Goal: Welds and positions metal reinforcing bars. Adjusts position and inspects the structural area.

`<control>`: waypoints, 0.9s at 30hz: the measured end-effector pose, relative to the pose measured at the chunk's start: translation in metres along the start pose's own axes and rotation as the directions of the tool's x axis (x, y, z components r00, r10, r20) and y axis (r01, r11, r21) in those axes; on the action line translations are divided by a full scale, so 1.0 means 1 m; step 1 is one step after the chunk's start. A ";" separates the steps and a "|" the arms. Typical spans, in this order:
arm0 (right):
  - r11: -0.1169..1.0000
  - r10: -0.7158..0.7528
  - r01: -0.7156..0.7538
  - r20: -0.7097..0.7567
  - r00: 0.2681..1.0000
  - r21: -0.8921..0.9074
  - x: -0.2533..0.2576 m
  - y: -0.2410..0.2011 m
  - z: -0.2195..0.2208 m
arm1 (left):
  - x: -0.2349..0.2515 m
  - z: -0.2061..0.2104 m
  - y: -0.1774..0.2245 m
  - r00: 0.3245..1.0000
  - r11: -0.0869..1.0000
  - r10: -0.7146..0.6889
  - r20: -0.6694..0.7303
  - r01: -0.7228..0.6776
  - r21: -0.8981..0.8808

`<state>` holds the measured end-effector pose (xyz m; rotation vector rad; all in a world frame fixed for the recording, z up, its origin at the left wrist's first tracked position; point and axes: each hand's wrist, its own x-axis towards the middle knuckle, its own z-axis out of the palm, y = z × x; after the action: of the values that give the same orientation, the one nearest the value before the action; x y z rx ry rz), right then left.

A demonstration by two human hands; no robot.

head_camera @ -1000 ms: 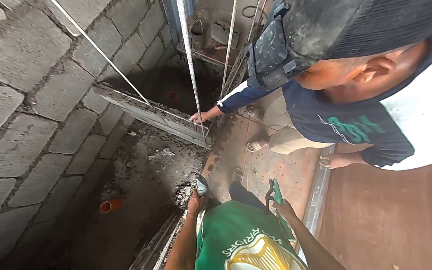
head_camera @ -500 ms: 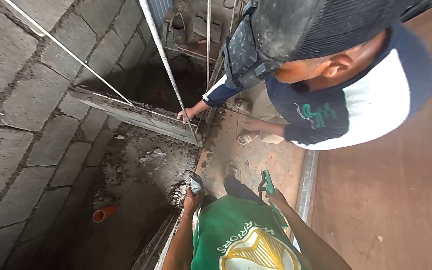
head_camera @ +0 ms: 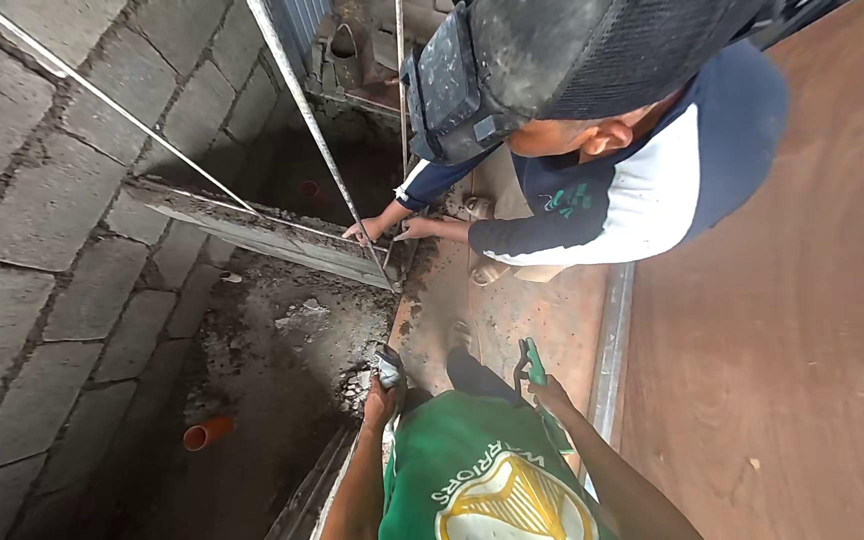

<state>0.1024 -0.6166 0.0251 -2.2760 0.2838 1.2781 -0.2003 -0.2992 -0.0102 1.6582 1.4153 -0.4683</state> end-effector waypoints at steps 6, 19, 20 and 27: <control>1.000 0.005 -0.005 -0.001 1.000 -0.017 0.002 0.001 0.000 | 0.000 0.002 -0.001 1.000 1.000 0.014 -0.010 -0.013 0.022; 1.000 -0.002 0.002 0.001 1.000 -0.012 -0.005 0.002 -0.003 | -0.002 0.008 -0.002 1.000 0.999 -0.006 0.002 0.006 0.032; 1.000 0.000 0.000 0.001 1.000 -0.012 -0.005 0.004 -0.004 | -0.002 0.009 -0.002 1.000 0.999 -0.003 0.002 0.003 0.034; 1.000 0.004 -0.004 0.014 1.000 -0.010 -0.002 0.006 -0.008 | -0.003 0.014 0.002 1.000 0.999 0.025 -0.019 -0.024 0.026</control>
<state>0.1048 -0.6259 0.0285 -2.2747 0.2781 1.3004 -0.1959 -0.3121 -0.0150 1.7028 1.4066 -0.4601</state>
